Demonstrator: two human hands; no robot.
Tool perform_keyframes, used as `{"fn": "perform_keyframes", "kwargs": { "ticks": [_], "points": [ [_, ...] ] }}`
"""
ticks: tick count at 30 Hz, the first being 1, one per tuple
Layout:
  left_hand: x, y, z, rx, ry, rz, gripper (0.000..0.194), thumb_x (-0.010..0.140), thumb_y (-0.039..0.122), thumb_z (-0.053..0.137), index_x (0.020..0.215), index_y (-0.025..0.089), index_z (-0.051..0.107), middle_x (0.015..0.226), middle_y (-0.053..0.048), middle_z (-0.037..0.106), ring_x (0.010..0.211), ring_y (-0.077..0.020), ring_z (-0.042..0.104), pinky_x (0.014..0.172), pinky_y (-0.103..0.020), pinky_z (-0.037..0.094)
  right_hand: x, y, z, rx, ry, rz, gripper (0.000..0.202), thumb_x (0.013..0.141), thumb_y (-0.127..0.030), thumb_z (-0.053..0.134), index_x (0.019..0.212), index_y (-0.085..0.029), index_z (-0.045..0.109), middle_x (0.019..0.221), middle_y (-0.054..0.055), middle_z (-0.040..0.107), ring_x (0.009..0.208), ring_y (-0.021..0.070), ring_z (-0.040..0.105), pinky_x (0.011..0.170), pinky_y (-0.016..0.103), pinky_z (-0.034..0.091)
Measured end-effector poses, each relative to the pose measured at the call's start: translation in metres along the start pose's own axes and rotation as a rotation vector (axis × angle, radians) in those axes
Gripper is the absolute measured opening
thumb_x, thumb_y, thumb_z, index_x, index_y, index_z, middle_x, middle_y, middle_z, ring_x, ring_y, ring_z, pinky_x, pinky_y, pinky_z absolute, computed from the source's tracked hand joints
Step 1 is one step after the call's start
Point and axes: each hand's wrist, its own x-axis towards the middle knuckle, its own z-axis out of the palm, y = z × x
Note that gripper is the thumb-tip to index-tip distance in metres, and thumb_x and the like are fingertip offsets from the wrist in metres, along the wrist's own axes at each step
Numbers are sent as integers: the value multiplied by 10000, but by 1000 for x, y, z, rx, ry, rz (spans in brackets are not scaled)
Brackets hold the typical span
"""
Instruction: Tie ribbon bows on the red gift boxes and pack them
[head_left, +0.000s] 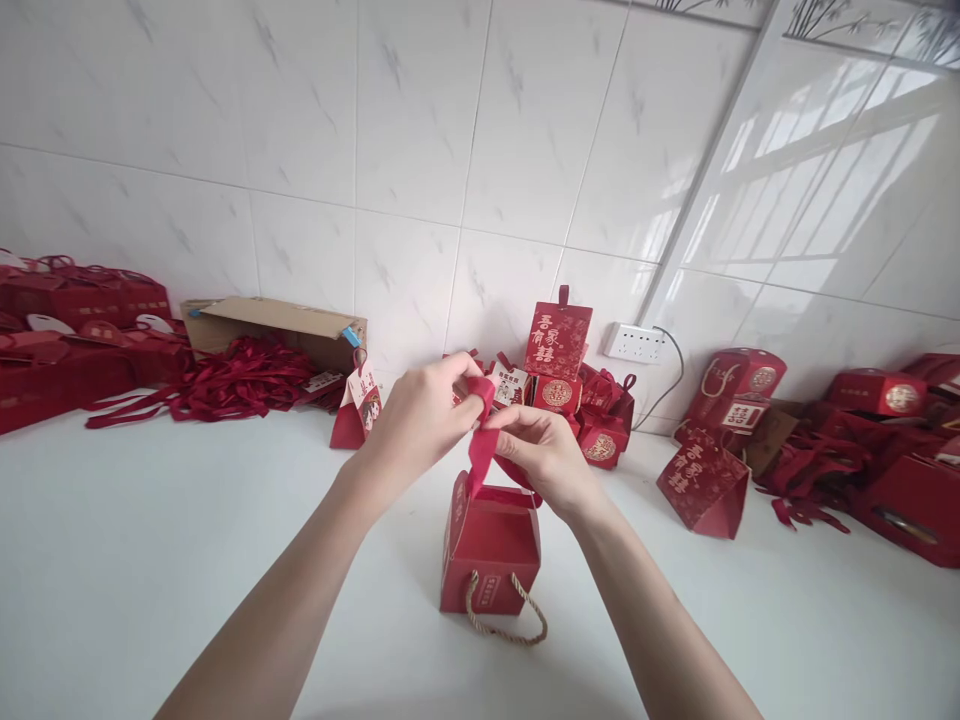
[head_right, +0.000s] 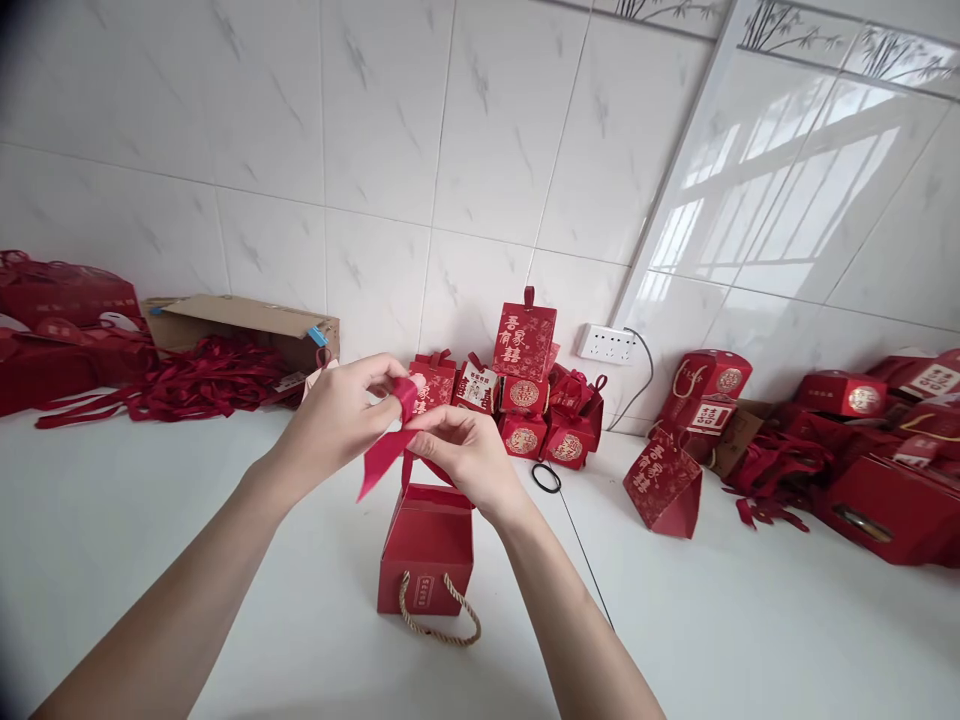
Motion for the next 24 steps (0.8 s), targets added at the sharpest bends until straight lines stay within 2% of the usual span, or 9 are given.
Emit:
{"fn": "perform_keyframes", "kwargs": {
  "ticks": [2, 4, 7, 10, 14, 18, 21, 24],
  "points": [
    [-1, -3, -2, 52, -14, -50, 219, 778, 260, 459, 973, 224, 552, 835, -21, 656, 679, -170, 585, 596, -240, 367, -1, -4, 2, -58, 88, -28, 183, 632, -320, 761, 710, -176, 681, 661, -1, 658, 614, 111, 589, 611, 251, 465],
    [-3, -8, -8, 149, -75, -140, 345, 779, 325, 477, 1101, 204, 509, 894, -66, 642, 729, -214, 596, 585, -256, 364, -1, -7, 1, -104, 169, -54, 176, 648, -326, 742, 720, -176, 684, 665, 4, 667, 626, 123, 607, 618, 261, 481],
    [-6, -13, -16, 172, -298, -200, 338, 769, 441, 495, 990, 200, 579, 741, -46, 615, 631, -220, 573, 536, -260, 339, -1, -9, -1, -122, 224, -73, 175, 650, -324, 735, 729, -175, 689, 702, 11, 681, 635, 120, 609, 625, 257, 488],
    [-6, -10, -16, -21, -475, -108, 255, 773, 451, 497, 823, 232, 619, 672, 2, 590, 633, -193, 562, 542, -246, 340, 0, -9, -1, -119, 229, -80, 177, 643, -321, 736, 731, -174, 688, 726, 18, 690, 650, 122, 613, 633, 256, 492],
    [1, -7, -5, -242, -527, -25, 214, 783, 399, 518, 715, 208, 586, 673, 17, 578, 660, -162, 544, 564, -237, 348, -2, -11, 0, -128, 211, -92, 189, 665, -345, 717, 734, -173, 677, 745, 24, 691, 682, 142, 628, 660, 274, 501],
    [7, -16, 5, -367, -577, -108, 247, 781, 418, 549, 715, 182, 580, 710, -2, 623, 692, -164, 574, 623, -255, 400, -5, -19, -6, -185, 265, -174, 203, 697, -372, 695, 747, -178, 663, 790, 22, 676, 739, 140, 605, 696, 262, 476],
    [9, -22, 7, -495, -525, -104, 295, 783, 461, 564, 729, 173, 599, 759, -35, 644, 771, -182, 590, 744, -299, 442, -6, -24, -16, -217, 333, -199, 236, 703, -409, 691, 713, -180, 636, 716, -9, 620, 653, 105, 537, 631, 232, 430],
    [8, -23, 7, -665, -451, -69, 274, 801, 446, 569, 786, 178, 623, 745, -41, 631, 760, -170, 581, 792, -319, 450, -7, -25, -23, -206, 311, -156, 285, 720, -455, 670, 703, -179, 606, 671, -23, 559, 595, 85, 465, 586, 224, 382]
  ]
}}
